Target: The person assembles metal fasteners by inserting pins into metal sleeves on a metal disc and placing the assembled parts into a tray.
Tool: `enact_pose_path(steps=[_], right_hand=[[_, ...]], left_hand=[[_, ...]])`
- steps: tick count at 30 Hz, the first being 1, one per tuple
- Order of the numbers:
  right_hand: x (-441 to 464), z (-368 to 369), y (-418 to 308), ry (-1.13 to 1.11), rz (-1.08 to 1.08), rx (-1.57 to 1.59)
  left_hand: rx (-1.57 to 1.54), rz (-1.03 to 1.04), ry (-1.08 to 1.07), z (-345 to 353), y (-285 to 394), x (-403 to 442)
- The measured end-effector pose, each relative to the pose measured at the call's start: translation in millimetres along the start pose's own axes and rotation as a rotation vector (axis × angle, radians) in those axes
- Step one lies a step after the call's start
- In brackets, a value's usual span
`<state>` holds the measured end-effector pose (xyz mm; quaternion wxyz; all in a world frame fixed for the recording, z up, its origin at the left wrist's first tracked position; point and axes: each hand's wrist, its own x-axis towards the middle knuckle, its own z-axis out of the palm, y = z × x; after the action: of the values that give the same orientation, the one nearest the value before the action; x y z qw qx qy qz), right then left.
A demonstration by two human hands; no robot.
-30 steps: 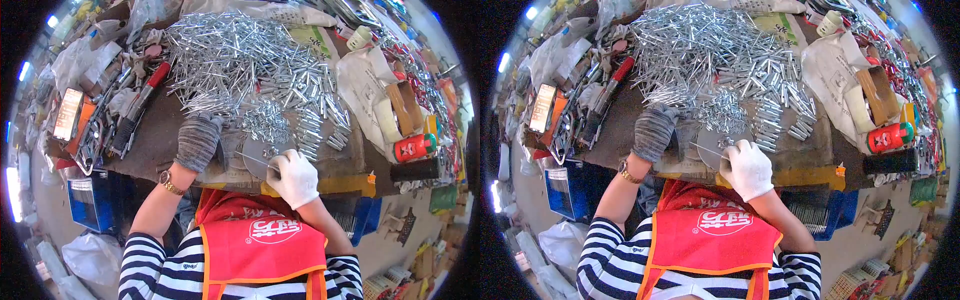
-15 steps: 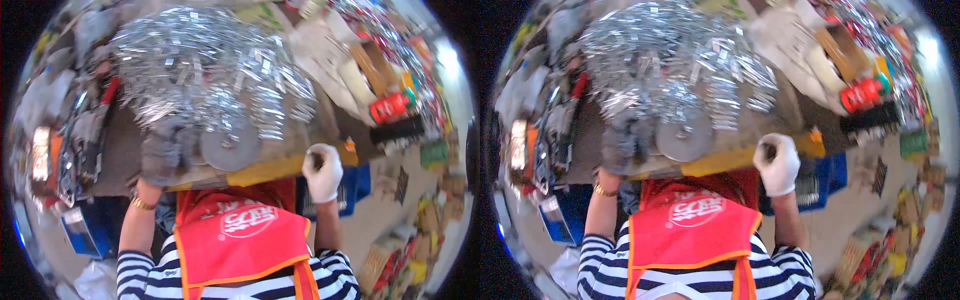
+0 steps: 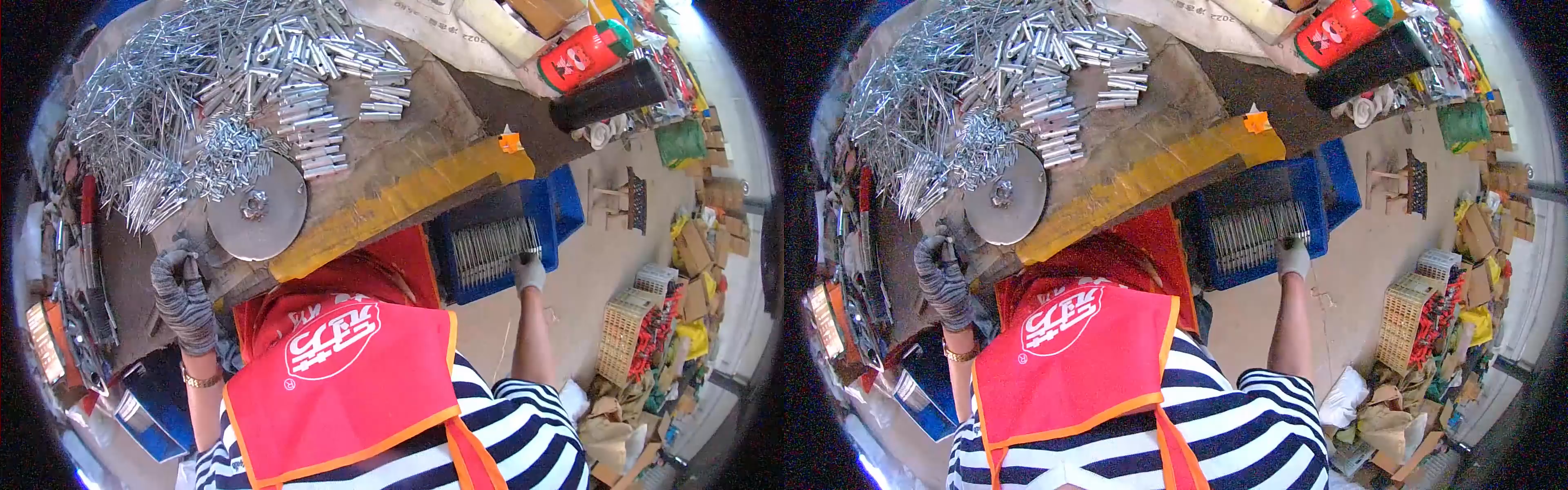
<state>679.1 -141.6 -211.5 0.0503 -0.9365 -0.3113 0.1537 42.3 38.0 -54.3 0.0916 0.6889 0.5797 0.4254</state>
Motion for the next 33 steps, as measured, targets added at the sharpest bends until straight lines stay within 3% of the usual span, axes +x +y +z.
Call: enact_pose_path(steps=[5,7,16,17,19,20,21,23,24,26,30,33], right_hand=[[13.0,16.0,0.9,-0.099,0.005,-0.057],[16.7,13.2,-4.1,-0.238,-0.03,-0.185],[26.9,14.5,11.5,-0.348,-0.173,-0.268],[21.8,5.7,3.6,-0.346,-0.177,-0.269],[11.5,-11.2,-17.1,-0.097,-0.116,-0.129],[11.4,-19.3,-30.1,-0.014,-0.091,0.104],[10.5,-28.0,-43.0,0.242,-0.208,-0.025],[-3.3,-64.7,-100.3,0.528,-0.387,0.215],[-15.0,-85.8,-133.9,0.536,-0.402,0.221],[-37.3,-121.8,-204.5,0.654,-0.686,0.31],[-65.4,-143.6,-319.8,0.445,-1.09,0.385],[-71.5,-133.9,-377.1,0.35,-1.244,0.283]], left_hand=[[0.043,0.023,0.011,1.0,-3.9,-1.4],[0.032,0.035,0.021,1.7,-7.4,-2.2],[0.0,-0.008,-0.004,1.3,-9.0,-2.5],[-0.055,-0.031,-0.005,2.1,-6.2,-2.2],[-0.097,-0.053,0.018,1.3,0.3,0.3],[-0.084,-0.019,0.002,0.7,4.7,2.4],[-0.07,0.013,-0.013,-0.7,7.5,4.8],[-0.065,-0.06,0.009,-2.7,6.8,1.3],[-0.043,-0.04,-0.004,-2.5,6.7,1.6],[-0.035,-0.021,-0.016,-1.7,9.7,3.8],[-0.068,-0.04,-0.011,-4.2,23.8,9.9],[-0.018,0.032,0.005,-4.8,22.1,10.8]])
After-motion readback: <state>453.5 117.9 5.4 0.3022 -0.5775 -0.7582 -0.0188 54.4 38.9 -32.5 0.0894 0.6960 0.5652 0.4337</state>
